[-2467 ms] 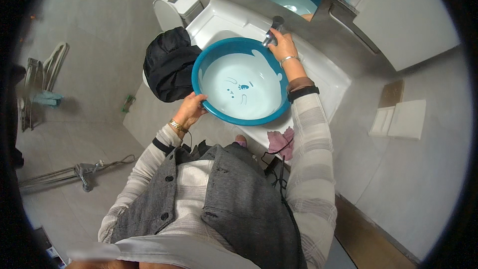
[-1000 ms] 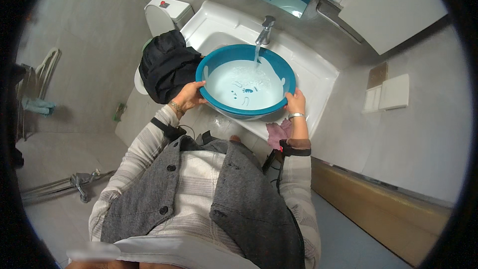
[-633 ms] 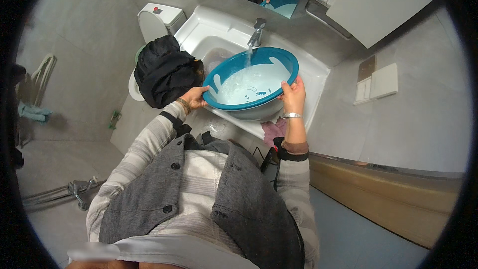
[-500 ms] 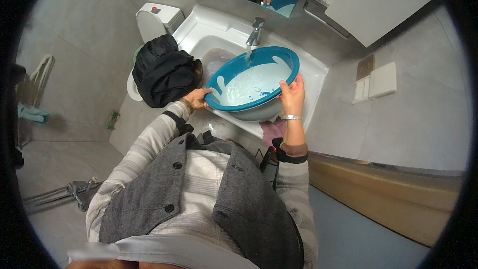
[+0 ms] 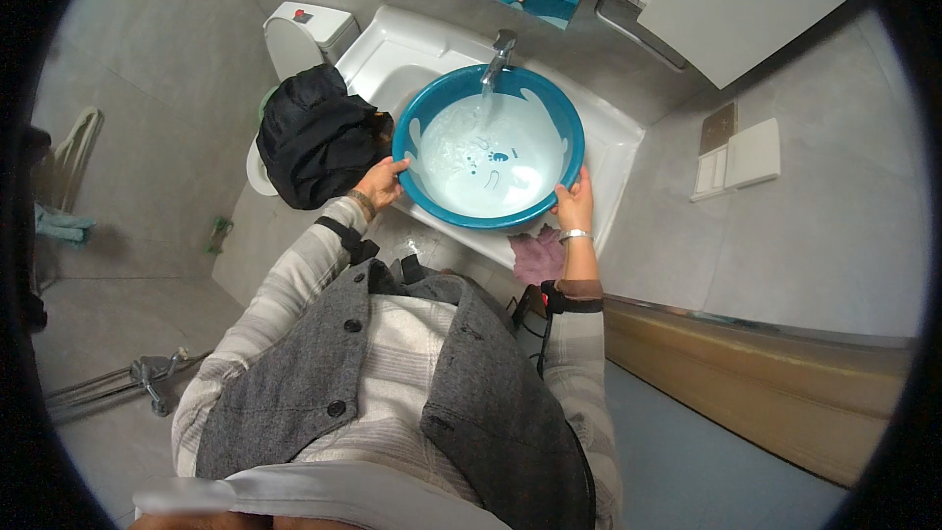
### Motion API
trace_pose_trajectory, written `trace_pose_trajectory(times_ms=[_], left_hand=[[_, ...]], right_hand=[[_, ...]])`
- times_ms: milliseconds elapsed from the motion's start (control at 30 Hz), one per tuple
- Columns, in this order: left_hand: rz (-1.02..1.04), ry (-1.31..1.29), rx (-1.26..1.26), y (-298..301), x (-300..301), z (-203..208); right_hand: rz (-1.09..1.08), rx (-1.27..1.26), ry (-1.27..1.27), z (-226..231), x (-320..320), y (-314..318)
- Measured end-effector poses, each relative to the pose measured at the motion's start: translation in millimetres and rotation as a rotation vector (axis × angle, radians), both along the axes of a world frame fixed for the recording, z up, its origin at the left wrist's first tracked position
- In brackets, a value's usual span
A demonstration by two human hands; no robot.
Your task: The person washes clothes by hand in a blue basin filled with water. They submerge and agitate a dark garment, wring it out, then refill the basin at the sink and continue washing another item.
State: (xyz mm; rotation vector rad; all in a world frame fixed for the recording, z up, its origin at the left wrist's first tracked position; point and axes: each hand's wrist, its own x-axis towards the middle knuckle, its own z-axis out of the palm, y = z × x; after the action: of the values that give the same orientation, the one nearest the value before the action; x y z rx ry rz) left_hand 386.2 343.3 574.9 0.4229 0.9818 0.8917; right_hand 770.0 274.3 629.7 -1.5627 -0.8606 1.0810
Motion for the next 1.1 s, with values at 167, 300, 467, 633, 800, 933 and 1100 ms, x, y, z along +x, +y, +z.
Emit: trace_pose_trajectory(times_ms=[167, 300, 467, 633, 800, 933, 1100], left_hand=[[0.033, 0.122, 0.093, 0, 3, 31], [0.081, 0.255, 0.115, -6, 13, 55], [0.086, 0.445, 0.212, -14, 18, 92], [0.093, 0.641, 0.3, -17, 19, 128], [0.099, 1.061, 0.681, -7, 20, 164], [0.026, 1.34, 0.869, 7, 26, 213], [-0.083, 1.525, 0.977, 23, 54, 266]], right_hand=[[0.003, -0.144, 0.033, -39, 5, 18], [0.025, -0.225, 0.074, -62, 8, 23], [-0.049, -0.337, 0.29, -78, -7, 27], [0.067, -0.387, 0.373, -74, -30, 28], [0.128, -0.385, 0.48, -71, -66, 26], [0.141, -0.357, 0.728, -63, -102, 25], [0.35, -0.461, 0.588, -49, -133, 22]])
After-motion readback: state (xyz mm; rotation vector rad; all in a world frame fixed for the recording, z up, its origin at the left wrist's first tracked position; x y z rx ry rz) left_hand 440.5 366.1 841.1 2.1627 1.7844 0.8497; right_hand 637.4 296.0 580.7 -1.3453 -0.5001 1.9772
